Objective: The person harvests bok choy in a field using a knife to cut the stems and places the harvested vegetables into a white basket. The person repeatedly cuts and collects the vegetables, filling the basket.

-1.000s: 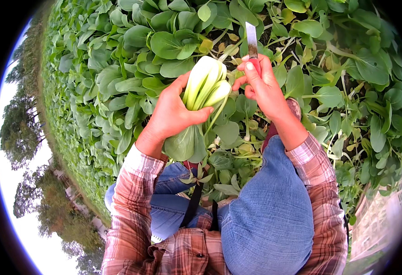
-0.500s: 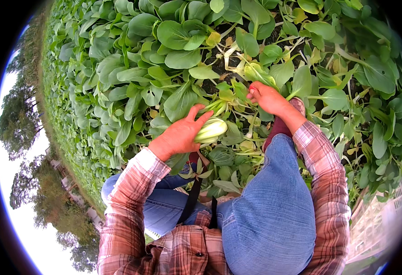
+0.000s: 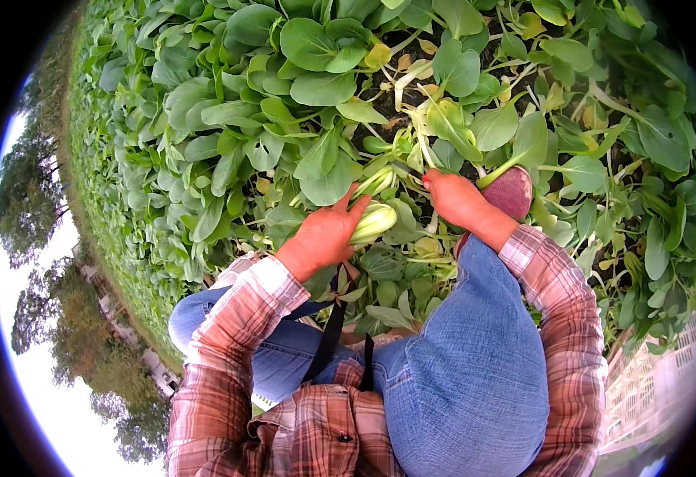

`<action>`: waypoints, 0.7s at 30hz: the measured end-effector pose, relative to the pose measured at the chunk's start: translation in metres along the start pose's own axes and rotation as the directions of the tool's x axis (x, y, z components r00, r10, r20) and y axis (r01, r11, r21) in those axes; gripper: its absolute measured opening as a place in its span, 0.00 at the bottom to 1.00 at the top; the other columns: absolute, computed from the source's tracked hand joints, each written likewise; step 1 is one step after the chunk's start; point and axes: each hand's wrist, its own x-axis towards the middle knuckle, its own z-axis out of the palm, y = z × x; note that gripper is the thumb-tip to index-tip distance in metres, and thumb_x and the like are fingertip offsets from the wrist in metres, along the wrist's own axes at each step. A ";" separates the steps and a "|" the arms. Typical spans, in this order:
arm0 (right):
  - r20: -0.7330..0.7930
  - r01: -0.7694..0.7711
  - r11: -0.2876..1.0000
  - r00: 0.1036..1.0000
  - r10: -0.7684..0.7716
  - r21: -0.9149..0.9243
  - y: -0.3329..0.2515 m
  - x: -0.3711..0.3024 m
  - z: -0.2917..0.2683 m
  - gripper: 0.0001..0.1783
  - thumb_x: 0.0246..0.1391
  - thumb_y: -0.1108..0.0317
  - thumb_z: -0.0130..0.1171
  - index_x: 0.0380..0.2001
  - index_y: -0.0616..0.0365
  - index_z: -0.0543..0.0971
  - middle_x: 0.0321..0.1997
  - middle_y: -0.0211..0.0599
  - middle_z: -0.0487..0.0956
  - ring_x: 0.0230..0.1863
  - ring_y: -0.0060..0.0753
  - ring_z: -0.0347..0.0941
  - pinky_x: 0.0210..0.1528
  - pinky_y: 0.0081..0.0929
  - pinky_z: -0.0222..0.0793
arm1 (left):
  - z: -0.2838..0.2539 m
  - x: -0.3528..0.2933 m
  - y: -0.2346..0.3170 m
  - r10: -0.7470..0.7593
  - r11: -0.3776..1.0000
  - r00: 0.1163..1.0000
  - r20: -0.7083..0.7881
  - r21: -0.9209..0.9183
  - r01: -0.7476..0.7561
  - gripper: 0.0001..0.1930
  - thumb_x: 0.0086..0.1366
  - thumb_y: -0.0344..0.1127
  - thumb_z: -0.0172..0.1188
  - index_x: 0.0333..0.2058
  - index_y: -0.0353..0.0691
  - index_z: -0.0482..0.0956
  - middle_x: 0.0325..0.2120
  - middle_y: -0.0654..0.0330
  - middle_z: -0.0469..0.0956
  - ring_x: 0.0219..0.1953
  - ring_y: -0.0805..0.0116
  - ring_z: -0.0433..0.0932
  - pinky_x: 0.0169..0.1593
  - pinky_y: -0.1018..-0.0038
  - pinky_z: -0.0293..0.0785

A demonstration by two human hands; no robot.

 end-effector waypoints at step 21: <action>-0.009 0.038 0.994 0.999 -0.039 -0.099 -0.017 0.008 0.002 0.10 0.55 0.65 0.51 0.36 0.61 0.73 0.31 0.50 0.79 0.29 0.44 0.78 0.30 0.38 0.72 | 0.022 -0.016 0.009 -0.088 0.967 0.993 -0.084 -0.247 0.065 0.40 0.39 0.31 0.66 0.54 0.30 0.61 0.58 0.50 0.56 0.48 0.50 0.72 0.48 0.64 0.74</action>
